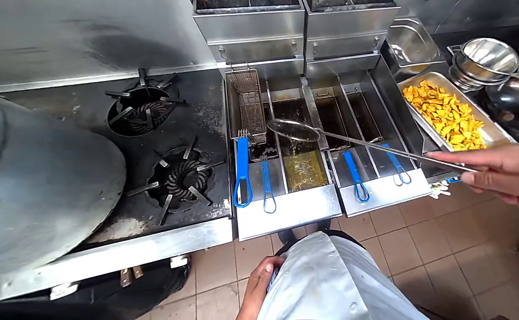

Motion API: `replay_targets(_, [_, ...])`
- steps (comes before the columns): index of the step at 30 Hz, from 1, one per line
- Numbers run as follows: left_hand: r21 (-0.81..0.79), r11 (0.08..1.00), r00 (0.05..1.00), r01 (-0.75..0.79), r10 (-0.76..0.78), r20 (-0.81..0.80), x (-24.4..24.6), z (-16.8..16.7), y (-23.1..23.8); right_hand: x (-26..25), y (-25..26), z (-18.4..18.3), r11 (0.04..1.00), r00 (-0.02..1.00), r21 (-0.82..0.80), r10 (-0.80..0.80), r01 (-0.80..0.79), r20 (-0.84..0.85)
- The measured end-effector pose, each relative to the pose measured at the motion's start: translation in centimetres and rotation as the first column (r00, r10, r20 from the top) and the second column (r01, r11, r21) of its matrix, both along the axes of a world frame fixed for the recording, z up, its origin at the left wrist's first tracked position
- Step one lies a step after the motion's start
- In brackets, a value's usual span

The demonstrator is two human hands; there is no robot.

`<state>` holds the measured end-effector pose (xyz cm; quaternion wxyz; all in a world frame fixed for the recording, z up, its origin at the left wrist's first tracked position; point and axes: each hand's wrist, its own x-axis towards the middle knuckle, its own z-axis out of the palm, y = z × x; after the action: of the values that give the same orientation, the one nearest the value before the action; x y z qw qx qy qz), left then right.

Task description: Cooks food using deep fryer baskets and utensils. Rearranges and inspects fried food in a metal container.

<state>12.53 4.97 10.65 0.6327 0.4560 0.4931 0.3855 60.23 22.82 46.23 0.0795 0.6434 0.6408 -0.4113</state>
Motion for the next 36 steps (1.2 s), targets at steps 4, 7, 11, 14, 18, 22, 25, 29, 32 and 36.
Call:
replay_targets(4, [0.051, 0.994, 0.995, 0.095, -0.096, 0.006, -0.6, 0.5, 0.1, -1.0, -2.8, -6.3, 0.954, 0.999, 0.296, 0.037, -0.046, 0.038])
replay_targets(7, [0.001, 0.999, 0.999, 0.051, -0.051, 0.014, -0.2, 0.3, 0.2, -5.6, -3.4, -14.1, 0.925, 0.997, 0.375, -0.07, 0.062, 0.009])
replay_targets(11, [-0.047, 0.996, 0.997, -0.07, 0.069, -0.021, 0.9, 0.2, 0.3, -12.9, -2.7, -24.2, 0.887, 0.974, 0.403, -0.215, 0.224, -0.067])
replay_targets(14, [-0.097, 0.984, 0.988, -0.149, 0.144, -0.057, 1.2, -0.2, 0.0, -15.5, -1.3, -29.8, 0.877, 0.962, 0.399, -0.264, 0.268, -0.066])
replay_targets(18, [-0.121, 0.972, 0.978, -0.203, 0.195, -0.075, 1.2, -0.4, -0.3, -15.5, 0.2, -34.3, 0.902, 0.965, 0.35, -0.261, 0.251, -0.021])
replay_targets(22, [-0.131, 0.961, 0.97, -0.242, 0.234, -0.072, 1.1, -0.5, -0.7, -14.8, -0.5, -36.4, 0.932, 0.956, 0.213, -0.286, 0.293, -0.063])
replay_targets(25, [-0.127, 0.953, 0.961, -0.276, 0.269, -0.069, 1.0, -0.5, -1.0, -14.4, -2.0, -37.3, 0.935, 0.931, 0.056, -0.34, 0.349, -0.132])
replay_targets(29, [-0.134, 0.941, 0.95, -0.309, 0.3, -0.083, 1.1, -0.4, -1.3, -14.4, -3.4, -36.7, 0.819, 0.738, -0.251, -0.574, 0.516, -0.356])
replay_targets(32, [-0.152, 0.937, 0.949, -0.315, 0.305, -0.084, 1.2, -0.3, -1.4, -13.9, -2.9, -36.1, 0.703, 0.494, -0.458, -0.709, 0.543, -0.503])
replay_targets(36, [-0.152, 0.938, 0.95, -0.311, 0.302, -0.077, 1.3, -0.3, -1.3, -12.9, -2.6, -36.5, 0.668, 0.32, -0.567, -0.736, 0.482, -0.596])
